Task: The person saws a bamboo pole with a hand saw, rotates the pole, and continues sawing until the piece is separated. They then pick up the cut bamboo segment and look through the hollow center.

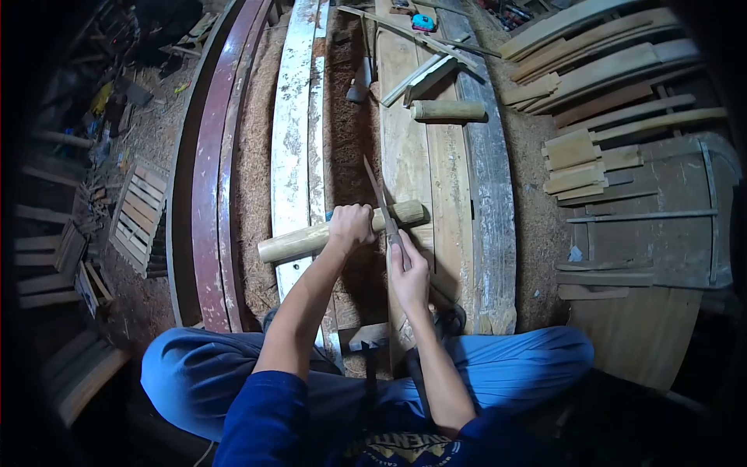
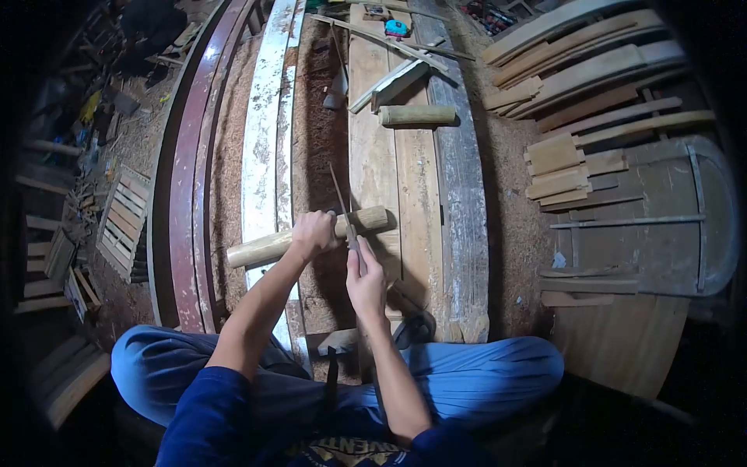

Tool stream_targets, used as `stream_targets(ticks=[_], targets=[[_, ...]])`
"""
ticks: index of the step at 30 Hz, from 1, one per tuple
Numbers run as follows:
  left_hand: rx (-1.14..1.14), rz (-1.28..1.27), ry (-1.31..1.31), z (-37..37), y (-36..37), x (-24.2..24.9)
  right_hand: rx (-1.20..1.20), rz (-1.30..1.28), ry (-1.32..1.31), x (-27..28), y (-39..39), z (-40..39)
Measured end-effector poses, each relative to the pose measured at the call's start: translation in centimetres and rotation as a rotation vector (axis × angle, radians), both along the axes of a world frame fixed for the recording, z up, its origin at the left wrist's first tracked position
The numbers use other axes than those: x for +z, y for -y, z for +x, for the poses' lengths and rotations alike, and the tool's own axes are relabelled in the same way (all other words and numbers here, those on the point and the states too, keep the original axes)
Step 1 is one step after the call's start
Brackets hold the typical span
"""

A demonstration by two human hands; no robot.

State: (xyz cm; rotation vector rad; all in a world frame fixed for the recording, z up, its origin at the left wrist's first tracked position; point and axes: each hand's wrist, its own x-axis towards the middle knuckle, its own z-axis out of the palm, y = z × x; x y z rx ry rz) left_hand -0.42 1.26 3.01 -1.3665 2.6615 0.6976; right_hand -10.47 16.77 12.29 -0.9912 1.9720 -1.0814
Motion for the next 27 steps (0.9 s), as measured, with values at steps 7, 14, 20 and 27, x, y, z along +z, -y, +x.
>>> stream_targets(ticks=[7,14,20,27], targets=[[-0.040,0.018,0.001,0.0,-0.1,0.0,-0.035,-0.061,0.019,2.4,-4.3,0.5],[-0.176,-0.096,-0.023,-1.0,-2.6,1.6,-0.098,-0.091,0.229,1.3,-4.5,0.7],[0.036,-0.007,0.001,-0.5,0.7,0.2,-0.077,-0.108,0.092,-1.2,-1.7,0.7],[-0.007,0.012,0.011,-0.5,1.8,1.0,-0.054,-0.060,0.088,1.7,-9.0,0.2]])
